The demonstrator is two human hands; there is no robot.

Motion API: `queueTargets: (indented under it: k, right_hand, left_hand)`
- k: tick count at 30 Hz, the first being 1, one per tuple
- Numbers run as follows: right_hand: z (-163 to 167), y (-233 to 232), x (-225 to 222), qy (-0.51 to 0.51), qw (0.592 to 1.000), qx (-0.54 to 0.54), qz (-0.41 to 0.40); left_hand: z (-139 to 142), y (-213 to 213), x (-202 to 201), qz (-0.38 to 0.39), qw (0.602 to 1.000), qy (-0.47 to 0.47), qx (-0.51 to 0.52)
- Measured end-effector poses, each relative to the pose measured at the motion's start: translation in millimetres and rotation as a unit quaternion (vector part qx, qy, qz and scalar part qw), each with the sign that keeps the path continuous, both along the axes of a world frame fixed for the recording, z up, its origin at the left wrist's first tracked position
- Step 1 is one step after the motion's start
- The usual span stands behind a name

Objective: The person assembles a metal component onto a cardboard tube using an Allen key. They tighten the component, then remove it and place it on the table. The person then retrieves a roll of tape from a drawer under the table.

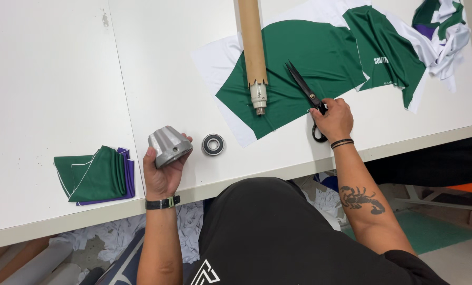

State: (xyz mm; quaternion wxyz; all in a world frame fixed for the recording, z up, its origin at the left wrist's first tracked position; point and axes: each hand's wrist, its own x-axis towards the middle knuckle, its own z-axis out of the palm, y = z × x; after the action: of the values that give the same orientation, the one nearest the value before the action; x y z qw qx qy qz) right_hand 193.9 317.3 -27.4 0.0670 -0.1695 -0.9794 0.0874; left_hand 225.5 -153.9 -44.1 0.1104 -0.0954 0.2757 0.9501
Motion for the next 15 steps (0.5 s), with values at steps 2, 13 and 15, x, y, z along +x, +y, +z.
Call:
queueTargets:
  k: [2,13,15]
  right_hand:
    - [16,-15,-1,0.040,0.999,-0.008,0.036]
    - [2,8,39,0.139,0.972,-0.101,0.163]
    - [3,98,48,0.242,0.923,-0.294,-0.048]
  left_hand:
    - [3,6,-4,-0.005,1.000,-0.023,0.011]
    - [-23,25,-13,0.027,0.998,-0.056,-0.030]
    - [-20,42,-23,0.046,0.994,-0.072,-0.074]
